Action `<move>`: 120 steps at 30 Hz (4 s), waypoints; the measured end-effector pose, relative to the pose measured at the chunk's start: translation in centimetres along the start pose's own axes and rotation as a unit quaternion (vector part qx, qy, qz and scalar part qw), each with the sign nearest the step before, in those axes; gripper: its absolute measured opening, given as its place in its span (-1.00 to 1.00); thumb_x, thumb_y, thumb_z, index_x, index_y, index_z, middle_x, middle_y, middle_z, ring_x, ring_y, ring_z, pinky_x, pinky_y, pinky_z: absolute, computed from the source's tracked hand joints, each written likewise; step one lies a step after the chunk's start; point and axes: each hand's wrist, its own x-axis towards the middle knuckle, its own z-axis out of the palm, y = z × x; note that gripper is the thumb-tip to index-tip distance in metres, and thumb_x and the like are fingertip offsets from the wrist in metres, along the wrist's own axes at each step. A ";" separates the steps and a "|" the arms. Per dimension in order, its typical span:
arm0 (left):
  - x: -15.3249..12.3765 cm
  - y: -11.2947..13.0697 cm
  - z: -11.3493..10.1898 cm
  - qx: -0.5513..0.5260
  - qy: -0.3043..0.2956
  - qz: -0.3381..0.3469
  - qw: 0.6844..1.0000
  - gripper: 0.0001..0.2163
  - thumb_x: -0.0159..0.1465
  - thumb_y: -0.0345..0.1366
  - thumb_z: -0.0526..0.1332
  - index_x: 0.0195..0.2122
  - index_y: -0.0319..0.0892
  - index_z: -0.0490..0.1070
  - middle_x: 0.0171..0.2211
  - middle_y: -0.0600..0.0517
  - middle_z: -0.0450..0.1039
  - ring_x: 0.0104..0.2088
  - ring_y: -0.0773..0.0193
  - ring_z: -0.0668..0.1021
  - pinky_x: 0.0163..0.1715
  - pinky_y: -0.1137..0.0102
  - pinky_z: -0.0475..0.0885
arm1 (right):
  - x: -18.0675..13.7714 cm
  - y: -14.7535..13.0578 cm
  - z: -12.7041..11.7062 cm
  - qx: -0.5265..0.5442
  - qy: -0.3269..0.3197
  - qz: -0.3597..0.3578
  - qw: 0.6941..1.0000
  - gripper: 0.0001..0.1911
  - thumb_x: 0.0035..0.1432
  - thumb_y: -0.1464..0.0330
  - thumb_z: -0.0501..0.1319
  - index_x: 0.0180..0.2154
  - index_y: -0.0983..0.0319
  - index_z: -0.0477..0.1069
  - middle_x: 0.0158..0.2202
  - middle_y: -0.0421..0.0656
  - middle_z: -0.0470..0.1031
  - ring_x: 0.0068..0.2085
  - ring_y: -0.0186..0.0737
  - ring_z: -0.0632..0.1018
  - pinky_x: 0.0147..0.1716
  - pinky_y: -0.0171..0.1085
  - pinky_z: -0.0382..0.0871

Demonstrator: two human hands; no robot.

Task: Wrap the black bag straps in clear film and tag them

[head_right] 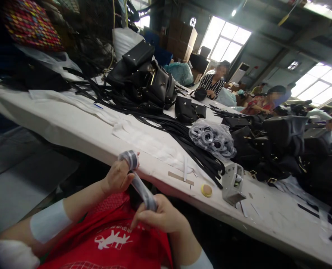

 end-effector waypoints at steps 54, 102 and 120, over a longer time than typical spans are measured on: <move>0.9 0.6 3.6 0.023 -0.204 -0.058 0.977 -0.74 0.34 -0.18 -0.04 -0.15 -0.25 0.29 -0.31 -0.13 0.43 -0.31 0.05 0.49 -0.23 0.23 0.34 | 1.2 0.5 -0.7 0.279 0.070 0.015 0.958 -0.70 0.24 0.16 0.13 -0.26 0.28 0.41 -0.68 -0.35 0.28 -0.70 -0.44 0.25 -0.39 -0.28 0.39; -6.5 1.3 5.6 -0.197 -0.277 -0.366 0.866 -0.63 0.26 -0.02 0.03 -0.32 -0.19 0.49 -0.36 0.01 0.55 -0.30 0.16 0.56 -0.24 0.37 0.43 | -0.3 6.1 -15.0 -0.422 0.515 0.216 0.714 -0.77 0.16 0.28 0.11 -0.29 0.26 0.46 -0.30 -0.04 0.55 -0.23 -0.09 0.53 -0.20 -0.21 0.33; -6.8 0.8 6.3 -0.221 -0.297 -0.382 0.847 -0.67 0.25 -0.12 0.05 -0.29 -0.23 0.52 -0.34 -0.02 0.58 -0.41 0.24 0.56 -0.41 0.45 0.42 | -3.2 -2.7 -0.5 -0.439 0.086 0.168 0.879 -0.72 0.11 0.24 0.23 -0.57 0.23 0.39 -0.65 -0.29 0.37 -0.61 -0.42 0.26 -0.57 -0.35 -0.03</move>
